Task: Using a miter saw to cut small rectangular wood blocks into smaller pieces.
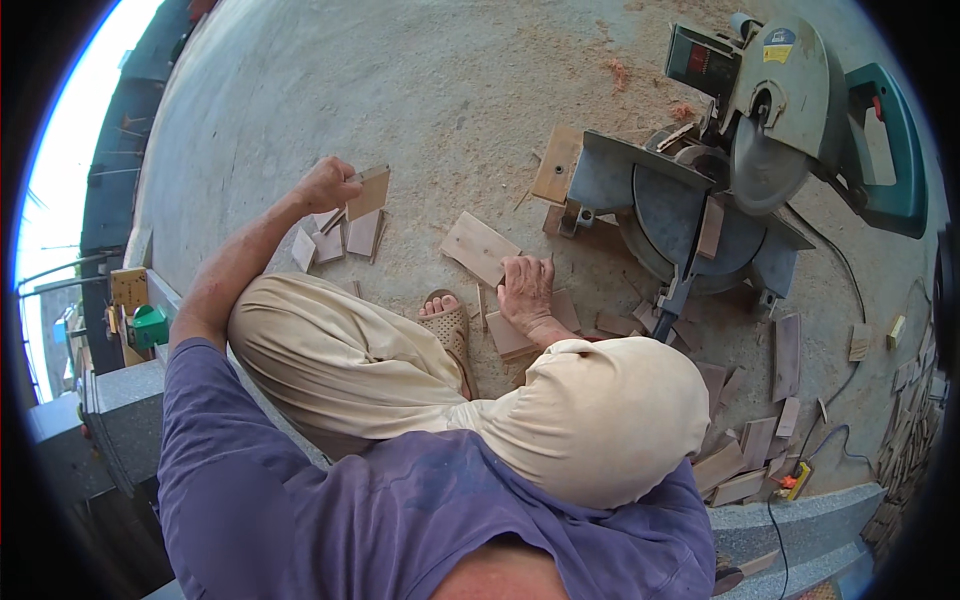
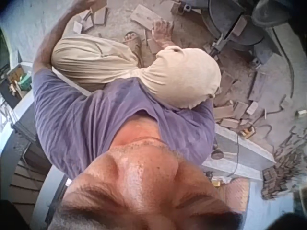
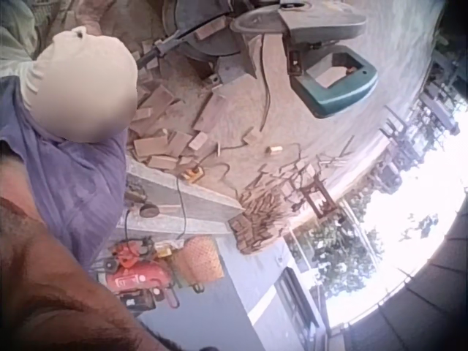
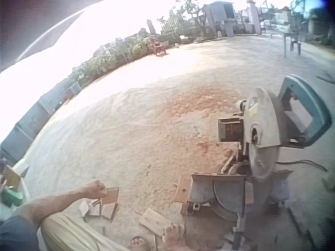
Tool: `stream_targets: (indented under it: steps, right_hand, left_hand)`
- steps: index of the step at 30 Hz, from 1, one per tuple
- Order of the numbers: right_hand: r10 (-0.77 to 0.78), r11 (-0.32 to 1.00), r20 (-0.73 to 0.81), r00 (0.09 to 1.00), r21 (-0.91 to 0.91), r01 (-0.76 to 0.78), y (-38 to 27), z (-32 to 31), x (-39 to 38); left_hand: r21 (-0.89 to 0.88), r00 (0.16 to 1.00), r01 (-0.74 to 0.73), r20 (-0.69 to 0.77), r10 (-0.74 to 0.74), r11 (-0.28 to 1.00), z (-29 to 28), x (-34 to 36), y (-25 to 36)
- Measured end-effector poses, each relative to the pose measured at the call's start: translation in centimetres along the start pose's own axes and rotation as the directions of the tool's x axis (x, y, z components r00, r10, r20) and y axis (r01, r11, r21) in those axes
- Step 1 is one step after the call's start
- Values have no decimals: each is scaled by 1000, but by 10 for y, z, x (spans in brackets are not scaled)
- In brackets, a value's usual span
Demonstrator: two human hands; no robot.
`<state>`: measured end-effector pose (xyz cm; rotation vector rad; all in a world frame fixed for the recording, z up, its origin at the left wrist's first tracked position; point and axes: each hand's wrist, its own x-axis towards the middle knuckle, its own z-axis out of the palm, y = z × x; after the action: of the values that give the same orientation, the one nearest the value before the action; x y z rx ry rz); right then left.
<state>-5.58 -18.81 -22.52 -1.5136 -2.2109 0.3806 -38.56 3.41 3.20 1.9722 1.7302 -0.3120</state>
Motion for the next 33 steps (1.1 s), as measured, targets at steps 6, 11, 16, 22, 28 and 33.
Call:
stream_targets:
  steps: [6, 11, 16, 22, 28, 33]
  right_hand:
    - [298, 939, -118, 947, 217, -268, -15, -52, 24]
    - [201, 957, 159, 967, 179, -229, -6, -56, 33]
    - [278, 594, 390, 878, 649, -476, 13, -46, 9]
    - [438, 124, 296, 849, 915, -383, 46, -137, -33]
    - [957, 47, 18, 290, 976, -213, 106, -230, -56]
    - [856, 267, -330, -399, 941, -207, 154, -293, -136]
  left_hand:
    - [-51, 1000, 11, 7, -10, 999, -9, -4, 19]
    - [-9, 1000, -28, -12, 28, 1000, -11, -4, 24]
    - [23, 996, -83, -40, 84, 996, -4, 5, 19]
    - [-69, 996, -92, 1, 92, 993, 6, 13, 20]
    - [-49, 992, -113, 51, 116, 992, 14, 28, 41]
    - [-27, 983, -182, 33, 183, 983, 15, 35, 70]
